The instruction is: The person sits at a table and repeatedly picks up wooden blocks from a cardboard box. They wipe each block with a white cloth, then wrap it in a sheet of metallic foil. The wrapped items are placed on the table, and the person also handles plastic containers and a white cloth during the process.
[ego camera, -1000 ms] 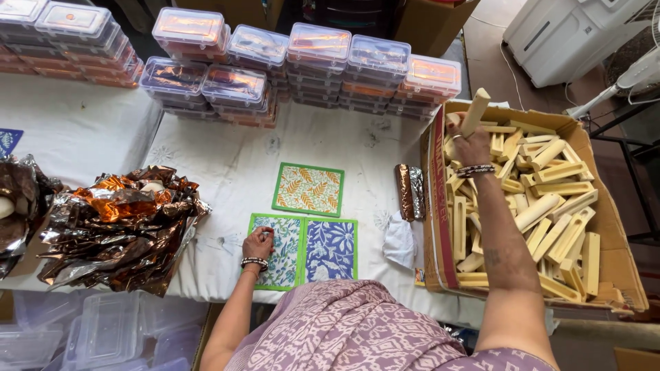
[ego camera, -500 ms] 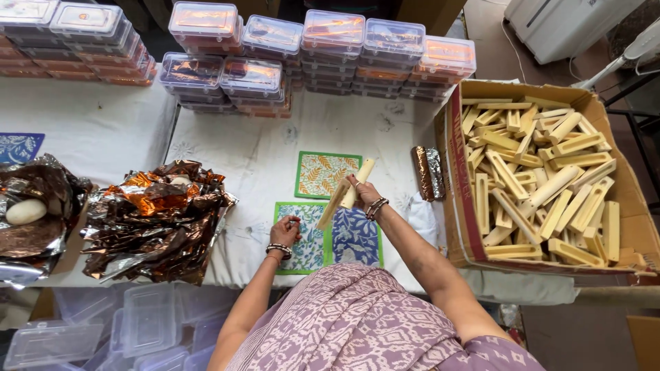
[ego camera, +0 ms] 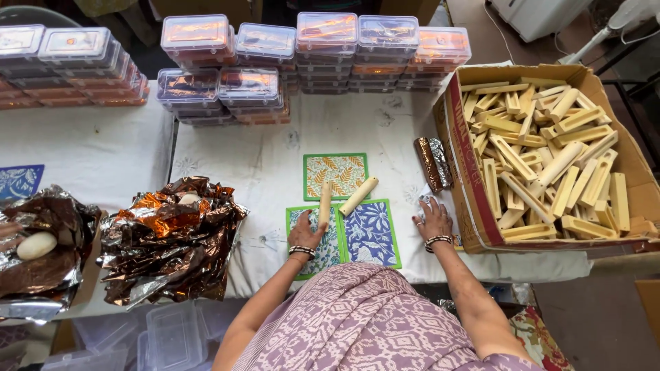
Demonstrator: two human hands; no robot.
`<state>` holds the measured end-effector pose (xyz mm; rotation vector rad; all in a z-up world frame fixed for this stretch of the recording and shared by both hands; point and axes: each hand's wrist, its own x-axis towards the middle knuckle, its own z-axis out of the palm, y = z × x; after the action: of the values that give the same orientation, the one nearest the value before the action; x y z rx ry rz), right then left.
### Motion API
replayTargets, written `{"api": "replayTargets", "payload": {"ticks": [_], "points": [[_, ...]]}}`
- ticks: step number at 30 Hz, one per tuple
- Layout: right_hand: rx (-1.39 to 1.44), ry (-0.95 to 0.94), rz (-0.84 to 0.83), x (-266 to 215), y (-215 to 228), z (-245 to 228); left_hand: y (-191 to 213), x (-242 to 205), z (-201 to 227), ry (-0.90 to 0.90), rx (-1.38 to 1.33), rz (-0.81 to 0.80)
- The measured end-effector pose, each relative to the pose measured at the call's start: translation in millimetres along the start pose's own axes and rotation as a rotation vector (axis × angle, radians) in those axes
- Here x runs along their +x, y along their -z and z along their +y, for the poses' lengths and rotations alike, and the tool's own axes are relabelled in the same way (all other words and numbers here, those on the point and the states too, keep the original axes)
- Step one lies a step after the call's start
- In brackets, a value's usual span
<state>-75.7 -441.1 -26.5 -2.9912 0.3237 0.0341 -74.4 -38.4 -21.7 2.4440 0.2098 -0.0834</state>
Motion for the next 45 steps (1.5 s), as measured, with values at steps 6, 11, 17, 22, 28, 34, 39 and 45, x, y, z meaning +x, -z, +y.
{"api": "replayTargets", "payload": {"ticks": [6,11,17,22,28,34,39,45], "points": [[0.014,-0.108,0.107,19.8,-35.4,8.5,-17.9,17.2,17.3,-0.147,0.144,-0.138],[0.321,-0.231,0.112,46.6,-17.1,9.1,-42.5,46.0,-10.3,-0.009,0.036,-0.158],[0.661,0.075,0.335,38.0,0.5,-81.5,-83.4,71.6,-40.1,0.279,-0.528,-0.282],[0.959,0.549,0.287,-29.2,70.2,-199.4,-114.1,62.0,-15.6,0.380,-1.047,-0.557],[0.500,0.669,0.420,17.9,48.6,-182.7,-53.6,16.6,34.3,0.059,-0.863,-0.650],[0.759,-0.142,0.074,76.1,49.5,-121.9,-48.4,26.8,21.0,-0.007,-0.813,-0.825],[0.200,-0.166,0.131,49.3,7.4,-82.3,-59.1,73.7,-12.3,0.192,-0.679,-0.463],[-0.034,0.191,0.154,-6.1,-23.4,-73.5,-25.1,69.2,36.6,-0.123,0.291,-0.010]]}}
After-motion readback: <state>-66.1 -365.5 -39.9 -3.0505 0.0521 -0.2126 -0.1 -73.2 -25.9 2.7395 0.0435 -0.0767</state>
